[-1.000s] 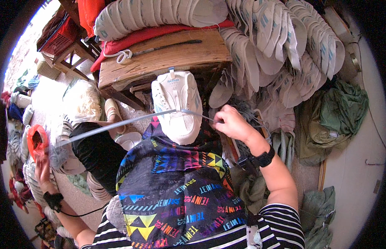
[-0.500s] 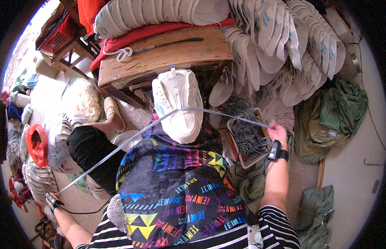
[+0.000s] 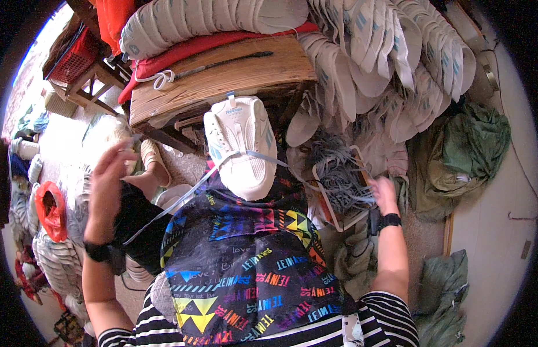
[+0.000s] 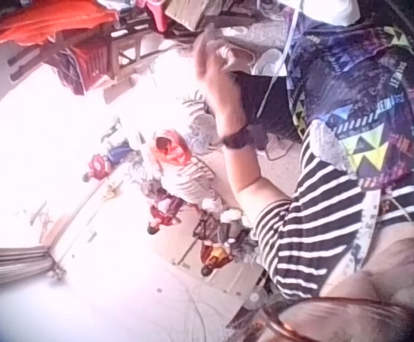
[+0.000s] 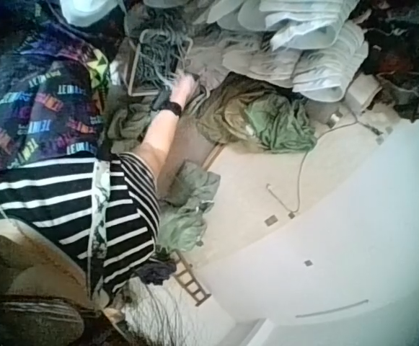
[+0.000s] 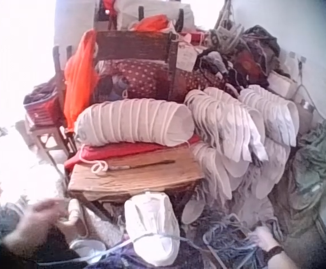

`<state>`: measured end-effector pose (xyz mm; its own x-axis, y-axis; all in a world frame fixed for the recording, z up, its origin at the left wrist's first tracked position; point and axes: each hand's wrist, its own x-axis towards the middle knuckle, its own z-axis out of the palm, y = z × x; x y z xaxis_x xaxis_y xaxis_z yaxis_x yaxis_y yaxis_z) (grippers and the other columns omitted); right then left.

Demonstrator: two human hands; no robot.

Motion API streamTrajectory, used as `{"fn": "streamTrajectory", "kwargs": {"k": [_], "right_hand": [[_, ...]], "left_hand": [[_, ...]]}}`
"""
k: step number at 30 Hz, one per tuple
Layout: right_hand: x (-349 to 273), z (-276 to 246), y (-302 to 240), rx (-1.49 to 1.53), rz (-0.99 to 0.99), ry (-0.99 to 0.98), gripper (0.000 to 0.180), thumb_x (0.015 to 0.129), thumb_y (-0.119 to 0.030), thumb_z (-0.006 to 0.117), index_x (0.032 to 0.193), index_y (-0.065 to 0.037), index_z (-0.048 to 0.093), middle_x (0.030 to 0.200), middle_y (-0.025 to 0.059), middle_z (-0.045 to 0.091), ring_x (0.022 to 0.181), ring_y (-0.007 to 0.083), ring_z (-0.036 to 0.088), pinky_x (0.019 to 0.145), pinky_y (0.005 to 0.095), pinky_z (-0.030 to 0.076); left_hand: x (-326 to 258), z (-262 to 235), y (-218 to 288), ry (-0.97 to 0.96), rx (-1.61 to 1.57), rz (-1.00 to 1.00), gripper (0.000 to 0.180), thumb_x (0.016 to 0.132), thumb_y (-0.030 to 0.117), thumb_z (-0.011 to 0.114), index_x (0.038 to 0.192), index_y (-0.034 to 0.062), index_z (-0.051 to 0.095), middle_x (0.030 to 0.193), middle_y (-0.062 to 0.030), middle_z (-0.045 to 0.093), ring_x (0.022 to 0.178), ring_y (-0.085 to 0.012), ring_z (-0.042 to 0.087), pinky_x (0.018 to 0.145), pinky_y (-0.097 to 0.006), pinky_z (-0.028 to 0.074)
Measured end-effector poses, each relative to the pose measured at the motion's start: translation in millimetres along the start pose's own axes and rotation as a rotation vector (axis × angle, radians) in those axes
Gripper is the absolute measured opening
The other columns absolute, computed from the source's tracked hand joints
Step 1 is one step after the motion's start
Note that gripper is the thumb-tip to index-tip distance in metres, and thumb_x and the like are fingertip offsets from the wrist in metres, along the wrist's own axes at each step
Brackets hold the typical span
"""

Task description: Lacing a white sneaker while sitting in a manufacturing environment.

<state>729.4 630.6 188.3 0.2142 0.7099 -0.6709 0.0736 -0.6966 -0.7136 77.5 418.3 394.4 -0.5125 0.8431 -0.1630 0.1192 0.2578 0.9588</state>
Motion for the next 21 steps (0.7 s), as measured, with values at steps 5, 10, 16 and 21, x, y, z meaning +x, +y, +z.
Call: {"fn": "streamTrajectory", "kwargs": {"k": [5, 10, 16, 21], "right_hand": [[-144, 205, -96, -0.172, -0.35, -0.573, 0.019, 0.091, -0.017, 0.06, 0.106, -0.007, 0.055, 0.093, 0.0077, 0.069, 0.077, 0.0128, 0.063, 0.062, 0.0245, 0.047], [-189, 272, -103, -0.229, -0.364, -0.849, 0.013, 0.093, -0.017, 0.062, 0.098, -0.005, 0.059, 0.088, 0.0027, 0.064, 0.077, 0.0089, 0.062, 0.063, 0.0215, 0.048], [-196, 285, -110, -0.565, -0.485, -0.815, 0.011, 0.091, -0.014, 0.06, 0.091, -0.003, 0.059, 0.075, -0.0003, 0.06, 0.058, 0.0057, 0.052, 0.052, 0.0201, 0.045], [-203, 294, -139, -0.827, -0.493, -0.766, 0.024, 0.078, -0.022, 0.066, 0.077, 0.002, 0.06, 0.068, 0.0119, 0.065, 0.058, 0.0176, 0.063, 0.052, 0.029, 0.05]], "left_hand": [[15, 106, -39, -0.311, -0.298, 0.021, 0.017, 0.1, 0.012, 0.049, 0.11, 0.0002, 0.056, 0.099, -0.0102, 0.067, 0.088, -0.0158, 0.064, 0.081, -0.028, 0.053], [6, 150, -42, -0.288, -0.193, -0.127, 0.017, 0.099, 0.017, 0.052, 0.107, 0.0017, 0.055, 0.085, -0.0018, 0.061, 0.075, -0.0084, 0.059, 0.063, -0.021, 0.046], [2, 155, -46, -0.292, -0.079, 0.007, 0.016, 0.094, 0.016, 0.06, 0.095, -0.0003, 0.058, 0.071, -0.0012, 0.059, 0.064, -0.0073, 0.054, 0.057, -0.024, 0.045], [-1, 156, -44, -0.293, 0.001, 0.012, 0.019, 0.092, 0.018, 0.064, 0.089, -0.0012, 0.061, 0.067, -0.002, 0.059, 0.062, -0.0073, 0.053, 0.057, -0.025, 0.045]]}}
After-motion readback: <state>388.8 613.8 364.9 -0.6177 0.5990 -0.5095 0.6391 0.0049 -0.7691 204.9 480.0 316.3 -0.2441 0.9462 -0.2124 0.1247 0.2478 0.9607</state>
